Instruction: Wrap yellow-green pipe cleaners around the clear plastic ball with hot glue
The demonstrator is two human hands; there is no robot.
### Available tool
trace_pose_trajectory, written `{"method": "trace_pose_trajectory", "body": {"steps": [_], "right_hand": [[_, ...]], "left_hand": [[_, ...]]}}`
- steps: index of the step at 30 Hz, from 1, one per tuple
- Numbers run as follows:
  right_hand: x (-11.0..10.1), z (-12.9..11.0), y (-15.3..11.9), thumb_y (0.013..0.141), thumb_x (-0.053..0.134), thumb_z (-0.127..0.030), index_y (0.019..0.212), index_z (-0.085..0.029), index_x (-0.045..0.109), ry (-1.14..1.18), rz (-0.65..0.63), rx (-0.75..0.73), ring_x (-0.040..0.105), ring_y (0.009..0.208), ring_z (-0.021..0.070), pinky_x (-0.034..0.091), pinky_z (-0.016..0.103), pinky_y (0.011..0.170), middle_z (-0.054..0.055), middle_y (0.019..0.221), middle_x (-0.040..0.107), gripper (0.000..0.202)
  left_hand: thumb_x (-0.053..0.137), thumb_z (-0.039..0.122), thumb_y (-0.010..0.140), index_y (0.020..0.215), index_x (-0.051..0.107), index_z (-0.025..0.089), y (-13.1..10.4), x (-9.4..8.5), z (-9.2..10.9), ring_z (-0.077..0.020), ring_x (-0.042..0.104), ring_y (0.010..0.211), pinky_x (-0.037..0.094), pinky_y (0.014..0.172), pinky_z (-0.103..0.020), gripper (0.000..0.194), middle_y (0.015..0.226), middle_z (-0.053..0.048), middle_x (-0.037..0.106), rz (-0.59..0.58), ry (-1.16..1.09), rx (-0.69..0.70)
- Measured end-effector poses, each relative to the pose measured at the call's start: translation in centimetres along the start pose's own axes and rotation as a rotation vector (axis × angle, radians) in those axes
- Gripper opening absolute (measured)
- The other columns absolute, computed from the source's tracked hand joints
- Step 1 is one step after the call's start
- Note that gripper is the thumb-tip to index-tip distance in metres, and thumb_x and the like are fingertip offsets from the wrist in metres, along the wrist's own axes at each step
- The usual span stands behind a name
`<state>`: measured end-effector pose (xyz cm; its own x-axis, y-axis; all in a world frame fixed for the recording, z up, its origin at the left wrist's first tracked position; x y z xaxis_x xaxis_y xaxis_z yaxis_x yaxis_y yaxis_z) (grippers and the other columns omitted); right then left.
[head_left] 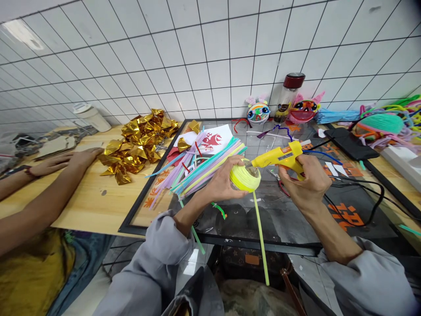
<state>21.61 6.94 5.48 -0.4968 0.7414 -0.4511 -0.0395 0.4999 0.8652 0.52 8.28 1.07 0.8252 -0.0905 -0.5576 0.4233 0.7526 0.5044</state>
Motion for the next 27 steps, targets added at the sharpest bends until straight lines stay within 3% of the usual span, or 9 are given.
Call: {"method": "trace_pose_trajectory", "body": {"steps": [14,21,27], "right_hand": [[-0.3,0.3,0.0,0.086,0.061,-0.030,0.087,-0.026,0.056,-0.015,-0.012,-0.029,0.067,0.070,0.0228,0.050,0.036,0.063,0.007,0.076,0.069,0.006],[-0.8,-0.3,-0.3,0.081,0.068,-0.022,0.089,-0.023,0.057,0.025,0.149,-0.166,0.064,0.065,0.0187,0.046,0.031,0.057,0.003,0.075,0.068,0.014],[-1.1,-0.9,-0.3,0.081,0.070,-0.018,0.095,-0.022,0.058,0.028,0.168,-0.233,0.066,0.067,0.0189,0.046,0.030,0.057,0.003,0.078,0.070,0.019]], "left_hand": [[0.086,0.028,0.065,0.124,0.041,0.026,0.0,-0.1,0.1,-0.0358,0.051,0.140,0.040,0.118,-0.055,0.074,0.144,-0.015,0.050,0.003,0.008,0.004],[0.082,0.029,0.070,0.124,0.038,0.024,-0.1,-0.2,0.9,-0.0335,0.051,0.140,0.041,0.117,-0.053,0.069,0.142,-0.018,0.051,-0.011,0.058,0.044],[0.082,0.029,0.069,0.124,0.037,0.025,-0.1,0.0,0.7,-0.0338,0.051,0.141,0.041,0.116,-0.055,0.072,0.144,-0.017,0.049,-0.009,0.054,0.054]]}}
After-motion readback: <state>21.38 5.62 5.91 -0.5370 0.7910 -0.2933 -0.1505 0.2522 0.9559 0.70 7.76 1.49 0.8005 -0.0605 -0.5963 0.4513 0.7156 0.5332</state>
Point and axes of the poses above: each hand's wrist, its own y-axis towards the middle knuckle, its own x-axis out of the palm, z = x × y, the point moved 8 cm from there along y, towards the middle knuckle
